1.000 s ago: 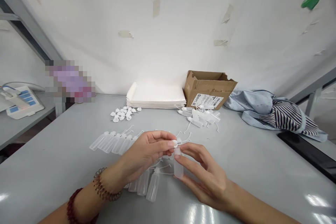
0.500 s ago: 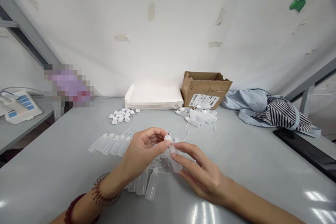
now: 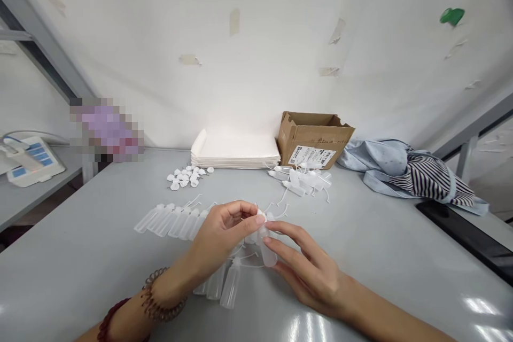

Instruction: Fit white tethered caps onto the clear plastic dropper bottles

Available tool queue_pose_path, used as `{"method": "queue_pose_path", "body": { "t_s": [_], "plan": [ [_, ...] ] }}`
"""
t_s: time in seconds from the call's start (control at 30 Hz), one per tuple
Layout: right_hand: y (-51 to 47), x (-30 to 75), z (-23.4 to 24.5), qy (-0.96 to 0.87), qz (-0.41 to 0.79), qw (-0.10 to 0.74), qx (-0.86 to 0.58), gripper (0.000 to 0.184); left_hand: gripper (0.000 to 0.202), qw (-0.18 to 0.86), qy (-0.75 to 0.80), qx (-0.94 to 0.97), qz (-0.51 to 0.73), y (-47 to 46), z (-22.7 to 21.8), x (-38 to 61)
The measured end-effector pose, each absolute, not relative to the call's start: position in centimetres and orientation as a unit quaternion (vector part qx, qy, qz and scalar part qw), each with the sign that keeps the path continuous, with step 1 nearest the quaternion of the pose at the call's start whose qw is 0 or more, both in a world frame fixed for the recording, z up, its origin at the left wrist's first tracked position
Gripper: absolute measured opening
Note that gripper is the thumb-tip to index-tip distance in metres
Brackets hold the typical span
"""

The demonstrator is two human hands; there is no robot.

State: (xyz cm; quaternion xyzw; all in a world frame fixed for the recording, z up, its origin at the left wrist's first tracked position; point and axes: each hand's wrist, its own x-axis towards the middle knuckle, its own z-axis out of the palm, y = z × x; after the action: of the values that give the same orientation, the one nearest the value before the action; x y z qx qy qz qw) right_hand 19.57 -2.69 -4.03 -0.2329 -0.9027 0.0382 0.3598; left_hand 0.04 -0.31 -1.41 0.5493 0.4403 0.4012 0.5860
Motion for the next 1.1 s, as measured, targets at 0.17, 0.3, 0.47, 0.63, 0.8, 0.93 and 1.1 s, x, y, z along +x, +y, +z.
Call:
{"method": "queue_pose_path", "body": {
  "t_s": [0.17,0.3,0.47,0.63,0.8,0.93,1.1],
  "plan": [
    [-2.6,19.6,-4.0,-0.903,0.045,0.359,-0.230,0.042,0.015,0.604,0.426,0.552,0.386,-0.2,-1.3,-0.1],
    [-2.6,19.6,-4.2,-0.899,0.064,0.366,-0.229,0.043,0.011,0.618,0.412,0.561,0.365,-0.1,-1.1,-0.4],
    [-2.7,19.4,-4.2,-0.866,0.004,0.424,-0.267,0.030,0.012,0.609,0.429,0.570,0.346,0.2,-0.6,-0.8],
    [-2.2,19.4,-4.0,-0.854,-0.054,0.441,-0.270,0.026,0.011,0.607,0.449,0.557,0.345,0.2,0.1,-0.8],
    [-1.8,19.6,-4.0,-0.877,-0.063,0.426,-0.215,0.031,0.012,0.602,0.453,0.564,0.338,0.2,0.2,-0.9],
    [-1.8,19.9,-4.0,-0.883,-0.057,0.421,-0.198,0.046,0.015,0.613,0.454,0.556,0.330,0.2,0.2,-1.2],
    [-1.5,20.2,-4.4,-0.867,-0.031,0.444,-0.225,0.056,0.017,0.630,0.438,0.554,0.325,0.1,0.0,-1.4]
  ]
}}
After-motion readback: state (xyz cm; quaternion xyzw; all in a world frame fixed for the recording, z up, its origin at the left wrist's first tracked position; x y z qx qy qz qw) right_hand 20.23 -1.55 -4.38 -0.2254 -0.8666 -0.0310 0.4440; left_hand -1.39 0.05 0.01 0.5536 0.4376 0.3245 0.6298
